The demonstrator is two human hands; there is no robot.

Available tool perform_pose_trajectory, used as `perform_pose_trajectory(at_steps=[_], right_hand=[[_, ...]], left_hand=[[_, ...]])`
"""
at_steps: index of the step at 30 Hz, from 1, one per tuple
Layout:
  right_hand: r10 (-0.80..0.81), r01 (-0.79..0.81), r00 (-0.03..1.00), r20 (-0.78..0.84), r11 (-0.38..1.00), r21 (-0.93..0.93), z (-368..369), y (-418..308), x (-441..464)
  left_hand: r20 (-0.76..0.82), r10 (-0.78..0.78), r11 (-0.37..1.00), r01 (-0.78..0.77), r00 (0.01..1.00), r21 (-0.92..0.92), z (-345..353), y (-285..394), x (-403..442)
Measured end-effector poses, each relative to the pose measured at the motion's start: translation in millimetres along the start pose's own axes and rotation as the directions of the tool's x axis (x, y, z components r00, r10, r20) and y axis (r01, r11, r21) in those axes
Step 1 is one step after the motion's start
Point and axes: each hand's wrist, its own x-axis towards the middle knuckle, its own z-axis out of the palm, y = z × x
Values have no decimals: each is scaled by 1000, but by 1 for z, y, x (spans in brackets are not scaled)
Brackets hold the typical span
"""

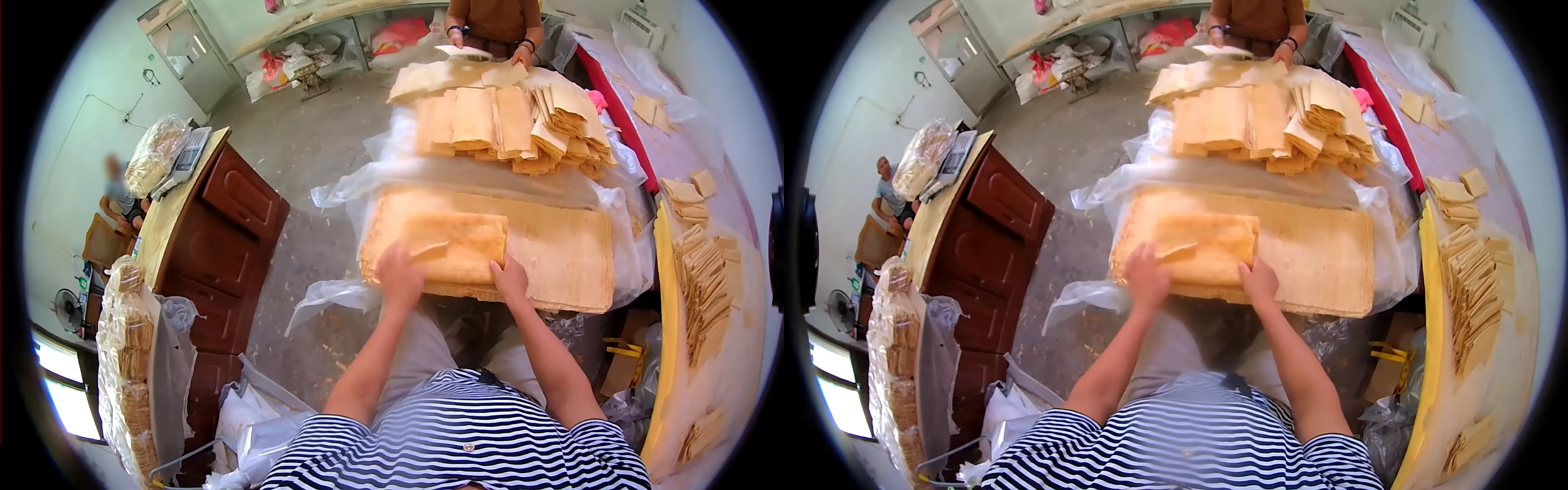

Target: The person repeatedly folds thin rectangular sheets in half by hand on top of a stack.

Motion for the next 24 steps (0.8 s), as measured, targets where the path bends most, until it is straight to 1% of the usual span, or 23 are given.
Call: perform_pose_trajectory(at_steps=[1,2,3,4,5,6,7,8,9,10,11,12,13,14,15,17,18,19,20,21,22,23,24], right_hand=[[1,-1,1000,0,1000,-3,0,0,0],[-3,3,1000,6,1000,-17,-1,0,-1],[-7,7,1000,12,999,-31,-1,-1,-2],[-7,8,1000,14,999,-36,-1,0,-4],[-7,8,1000,17,999,-46,0,0,-5],[-10,11,1000,16,998,-57,-1,-2,-3],[-14,14,1000,8,998,-61,-8,-9,-3],[13,-11,1000,14,988,-157,-15,-15,-6],[43,-36,999,23,967,-252,-20,-17,-9],[42,-35,999,23,966,-256,-22,-14,-9],[-241,188,968,-76,887,-422,-23,-11,-8],[-512,354,851,-120,727,-588,-25,-10,-8],[-506,348,853,-124,731,-587,-23,-12,-8],[-581,519,813,39,692,-502,-19,-14,-11],[-652,666,734,189,639,-384,-16,-16,-14],[-611,640,764,208,675,-367,-15,-17,-15],[-575,622,783,239,700,-352,-16,-20,-12],[-581,627,778,238,698,-347,-17,-23,-9],[-534,611,791,299,718,-333,-20,-24,-4],[-484,592,799,356,739,-322,-22,-25,-1],[-487,592,800,351,740,-321,-22,-22,2],[-509,623,779,365,690,-369,-19,-18,6],[-528,650,759,380,635,-417,-18,-14,12]], left_hand=[[-18,294,955,-295,956,-44,9,1,-1],[-48,559,824,-561,828,-81,18,2,-4],[-47,556,826,-558,830,-84,30,6,-10],[74,660,745,-638,748,-194,41,12,-17],[173,753,653,-689,635,-313,49,14,-22],[164,753,653,-690,638,-314,44,18,-21],[258,655,756,-610,710,-238,34,25,-20],[345,539,840,-520,769,-153,27,29,-20],[345,540,840,-520,767,-159,26,29,-19],[365,532,842,-523,764,-134,24,27,-16],[383,524,843,-527,761,-106,23,26,-12],[384,525,842,-529,759,-106,20,27,-7],[395,539,830,-550,744,-95,17,28,-2],[407,553,815,-573,727,-84,15,29,3],[412,558,810,-581,720,-83,16,26,6],[468,485,853,-517,739,-68,18,20,20],[463,486,852,-520,741,-61,15,16,29],[509,478,847,-529,716,-53,12,11,35],[555,470,842,-537,686,-48,9,7,38],[555,468,842,-538,687,-44,11,2,39],[541,502,815,-578,675,-34,17,-3,41],[524,537,786,-618,661,-25,21,-6,44],[518,542,782,-623,661,-24,18,-3,49]])
